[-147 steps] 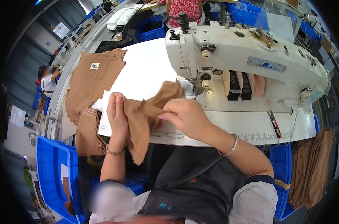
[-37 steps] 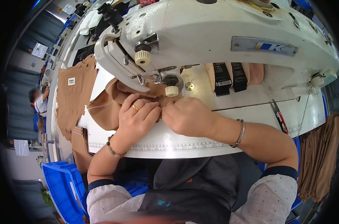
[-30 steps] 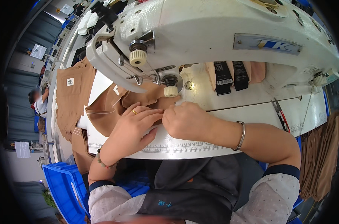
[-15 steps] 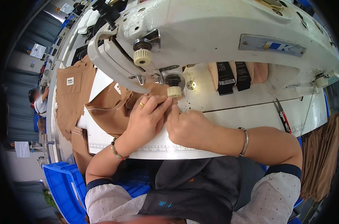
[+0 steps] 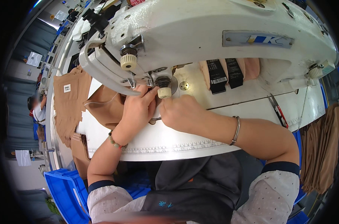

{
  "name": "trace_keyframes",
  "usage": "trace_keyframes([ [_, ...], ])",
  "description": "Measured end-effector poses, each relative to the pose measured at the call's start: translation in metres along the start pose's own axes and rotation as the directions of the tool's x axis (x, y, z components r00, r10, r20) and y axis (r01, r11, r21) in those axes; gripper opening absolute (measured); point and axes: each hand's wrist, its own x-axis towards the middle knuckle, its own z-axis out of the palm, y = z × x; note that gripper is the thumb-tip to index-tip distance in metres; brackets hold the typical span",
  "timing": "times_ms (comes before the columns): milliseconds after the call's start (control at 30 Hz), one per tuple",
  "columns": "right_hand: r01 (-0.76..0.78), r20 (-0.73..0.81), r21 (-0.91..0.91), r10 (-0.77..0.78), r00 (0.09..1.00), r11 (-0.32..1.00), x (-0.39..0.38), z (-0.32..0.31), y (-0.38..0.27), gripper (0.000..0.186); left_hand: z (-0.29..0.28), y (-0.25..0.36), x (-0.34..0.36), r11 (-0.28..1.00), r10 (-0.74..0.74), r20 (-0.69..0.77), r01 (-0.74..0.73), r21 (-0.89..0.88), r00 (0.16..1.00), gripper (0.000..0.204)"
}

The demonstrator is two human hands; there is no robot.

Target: Sewing and attaching labels to bag components using an industrial sewing machine.

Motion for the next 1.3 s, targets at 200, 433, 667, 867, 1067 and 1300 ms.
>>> trace_keyframes([
  [200,-0.017,-0.042,0.0,0.017,0.999,1.0,0.002,0.004,0.003,0.009,0.008,-0.016,0.01,0.999,-0.034,-0.034,0.036,0.04,0.999,0.021],
  [433,-0.007,-0.014,0.031,0.007,1.0,1.0,0.001,0.003,0.004,0.008,0.012,-0.02,0.009,0.998,-0.038,-0.041,0.04,0.041,0.998,0.014],
  [667,-0.008,-0.01,0.041,0.008,1.0,0.999,-0.001,-0.001,0.002,0.008,0.009,-0.011,0.012,1.0,0.012,-0.12,-0.01,0.023,0.993,0.004],
  [867,0.012,-0.025,0.051,-0.011,1.0,0.999,0.001,-0.005,0.005,0.007,0.008,-0.01,0.019,0.998,0.025,-0.168,-0.016,0.056,0.985,0.007],
  [1067,0.067,0.069,-0.07,-0.062,0.996,0.995,-0.001,-0.001,0.009,0.026,0.005,-0.007,0.003,0.986,-0.076,-0.097,0.089,0.138,0.992,0.031],
  [1300,0.08,-0.149,0.061,-0.07,0.986,0.995,-0.003,-0.011,0.006,0.022,-0.071,0.053,-0.07,0.976,0.02,-0.321,0.051,0.213,0.947,0.027],
])
